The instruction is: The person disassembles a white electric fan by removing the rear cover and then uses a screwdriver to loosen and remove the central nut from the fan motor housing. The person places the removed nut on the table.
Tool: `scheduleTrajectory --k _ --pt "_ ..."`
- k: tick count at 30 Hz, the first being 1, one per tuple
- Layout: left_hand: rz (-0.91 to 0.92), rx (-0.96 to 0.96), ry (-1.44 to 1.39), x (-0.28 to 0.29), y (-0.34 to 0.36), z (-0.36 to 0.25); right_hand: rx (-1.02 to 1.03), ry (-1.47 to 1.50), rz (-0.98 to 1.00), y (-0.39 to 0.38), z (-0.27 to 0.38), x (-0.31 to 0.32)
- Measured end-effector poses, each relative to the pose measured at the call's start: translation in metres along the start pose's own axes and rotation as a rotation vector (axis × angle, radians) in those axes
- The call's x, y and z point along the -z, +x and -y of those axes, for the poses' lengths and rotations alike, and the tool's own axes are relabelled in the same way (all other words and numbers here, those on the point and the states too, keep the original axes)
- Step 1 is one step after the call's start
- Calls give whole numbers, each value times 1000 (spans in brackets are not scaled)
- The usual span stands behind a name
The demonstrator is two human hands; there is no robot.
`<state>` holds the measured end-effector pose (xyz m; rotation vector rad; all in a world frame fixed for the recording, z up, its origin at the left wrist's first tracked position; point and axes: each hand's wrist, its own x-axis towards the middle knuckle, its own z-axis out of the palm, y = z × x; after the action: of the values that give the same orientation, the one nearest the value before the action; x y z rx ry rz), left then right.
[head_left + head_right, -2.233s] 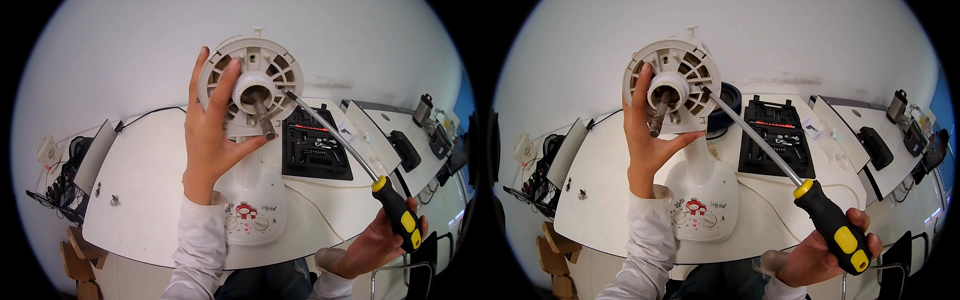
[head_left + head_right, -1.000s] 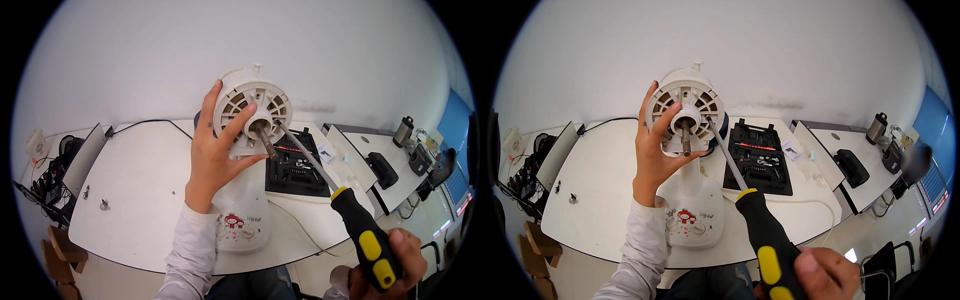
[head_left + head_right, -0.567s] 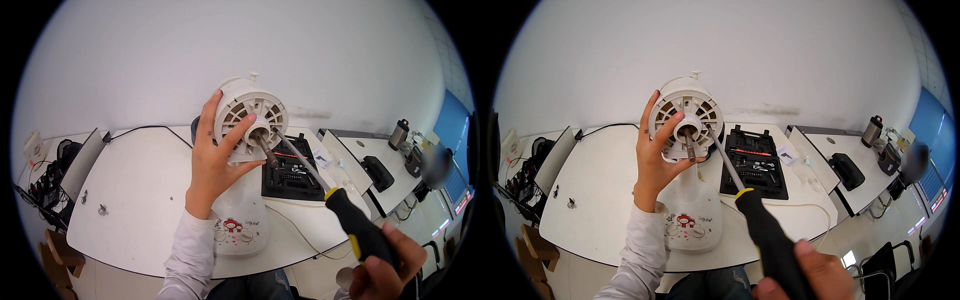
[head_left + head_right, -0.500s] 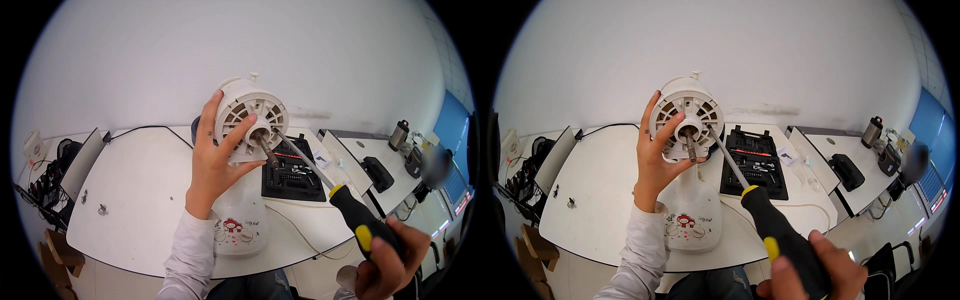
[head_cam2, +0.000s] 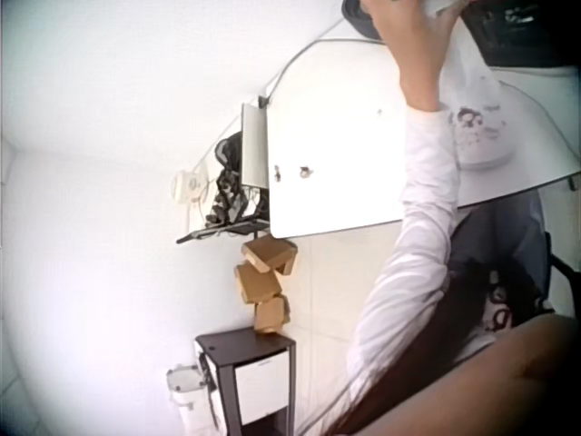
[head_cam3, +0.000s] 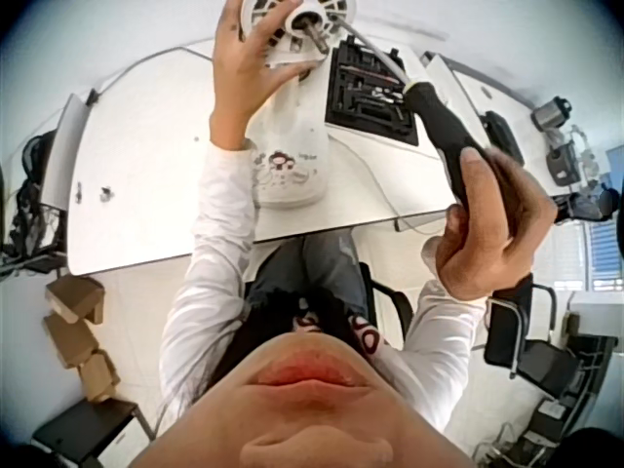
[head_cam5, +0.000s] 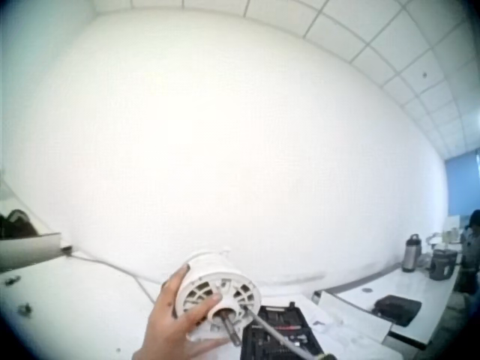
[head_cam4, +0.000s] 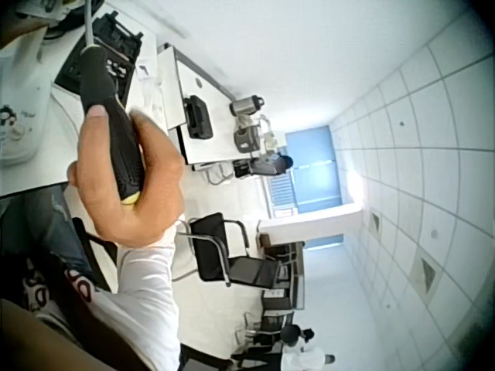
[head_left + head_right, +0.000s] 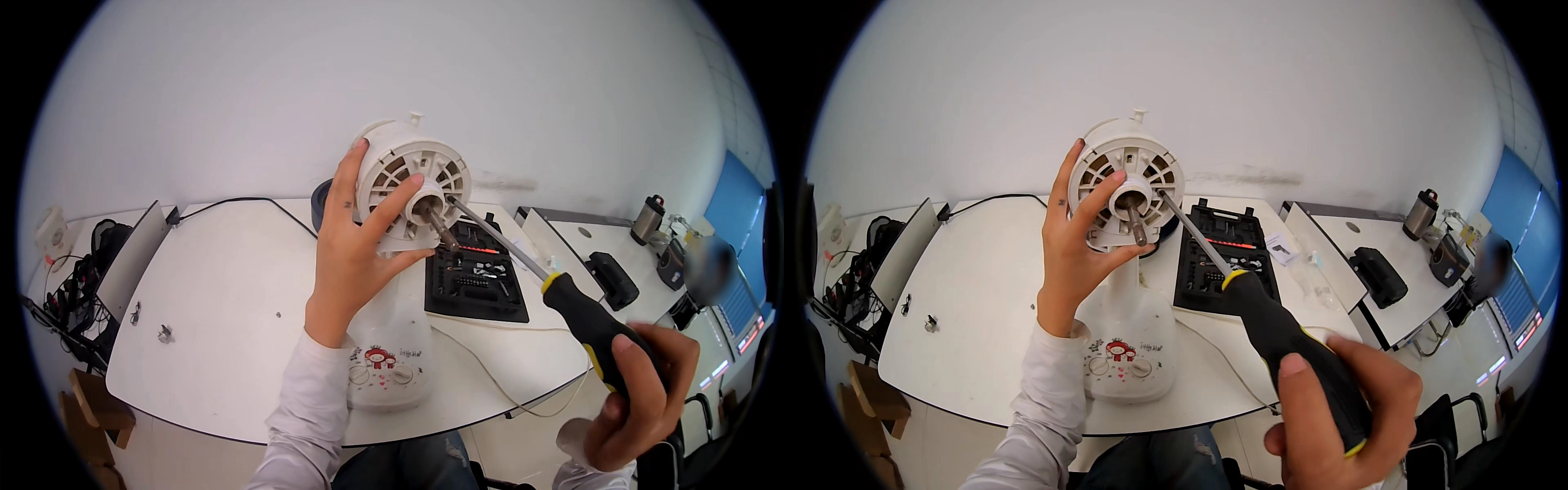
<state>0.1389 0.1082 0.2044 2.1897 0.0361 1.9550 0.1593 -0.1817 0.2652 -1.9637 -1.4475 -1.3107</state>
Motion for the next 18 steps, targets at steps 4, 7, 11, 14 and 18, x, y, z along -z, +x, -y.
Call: scheduleTrajectory --k 4,7,11,14,18 --pt "-29 -71 89 2 1 3 23 186 -6 -14 2 0" --pt "-24 -68 98 8 1 2 47 110 22 -13 4 3" --pt "-34 -54 75 2 1 2 8 -16 79 -1 0 9" --pt "-29 -42 66 0 1 0 38 23 30 -3 -4 4" --pt "-5 1 12 4 -1 0 44 210 14 -13 1 0"
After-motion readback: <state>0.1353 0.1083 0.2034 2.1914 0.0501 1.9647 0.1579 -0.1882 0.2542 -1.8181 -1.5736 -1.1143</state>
